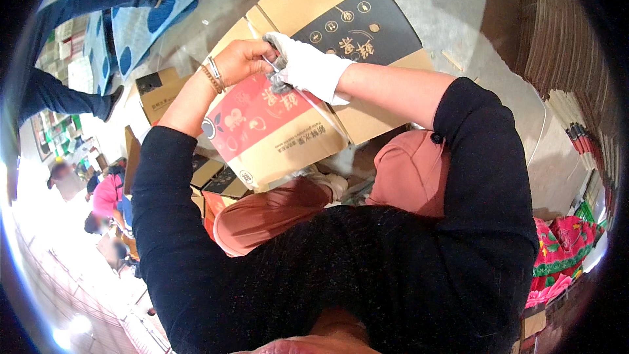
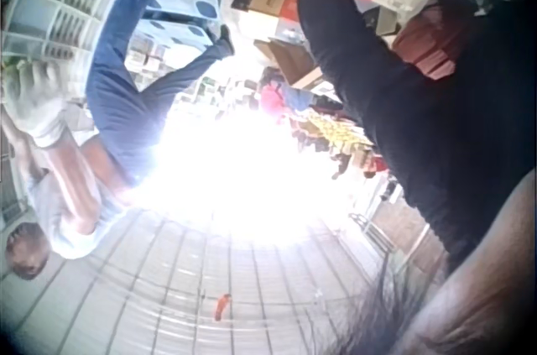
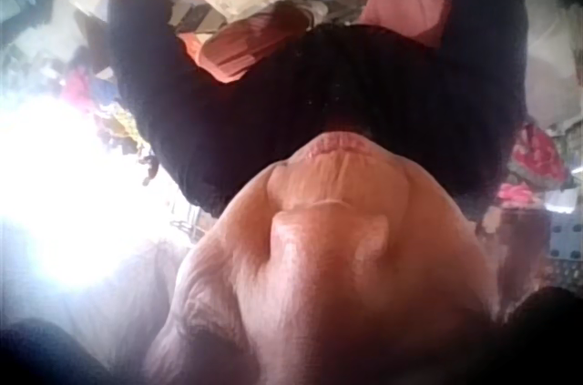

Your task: The person assembles flat-packed cardboard boxes by folding flaps and securing them with a handheld tape dispenser. The person repeatedly picks up boxes, folds them into shape, and applies tape to seal the seams.

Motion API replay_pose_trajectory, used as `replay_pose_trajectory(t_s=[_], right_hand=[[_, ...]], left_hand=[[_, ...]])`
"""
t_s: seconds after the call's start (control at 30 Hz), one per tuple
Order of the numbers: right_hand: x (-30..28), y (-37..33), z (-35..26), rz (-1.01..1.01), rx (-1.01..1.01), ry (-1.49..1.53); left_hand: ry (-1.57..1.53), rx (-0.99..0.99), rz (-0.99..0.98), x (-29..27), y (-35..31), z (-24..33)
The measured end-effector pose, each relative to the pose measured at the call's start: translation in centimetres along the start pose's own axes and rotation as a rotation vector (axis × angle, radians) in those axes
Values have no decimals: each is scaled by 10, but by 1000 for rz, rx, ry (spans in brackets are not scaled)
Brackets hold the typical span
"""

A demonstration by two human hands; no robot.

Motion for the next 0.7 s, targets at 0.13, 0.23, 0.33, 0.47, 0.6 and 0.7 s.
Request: replay_pose_trajectory(t_s=[0.13, 0.23, 0.33, 0.47, 0.6, 0.7], right_hand=[[-1, -4, -4, 20, 58, 18], [0, -5, -6, 9, 76, 51], [2, -3, -5, 10, 34, -34], [3, 0, -3, -15, 6, -56], [2, 0, -1, 0, -17, -51], [0, -3, -5, 17, -51, -51]], left_hand=[[-40, -83, -82, 3, 2, -5], [114, 105, 28, 0, 4, 7], [397, 16, 75, 4, 7, 14], [456, -127, 102, 7, 7, 23], [510, -199, 77, 7, 8, 24], [401, -140, 88, 1, 5, 18]])
Point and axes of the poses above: each hand's wrist, its own y-axis towards the middle knuckle, its own x-axis out of the palm, z = x × y, the point moved 8 cm from there along y, towards the middle knuckle, and after that the axes turned 15 degrees about x, right-handed, at the moved point
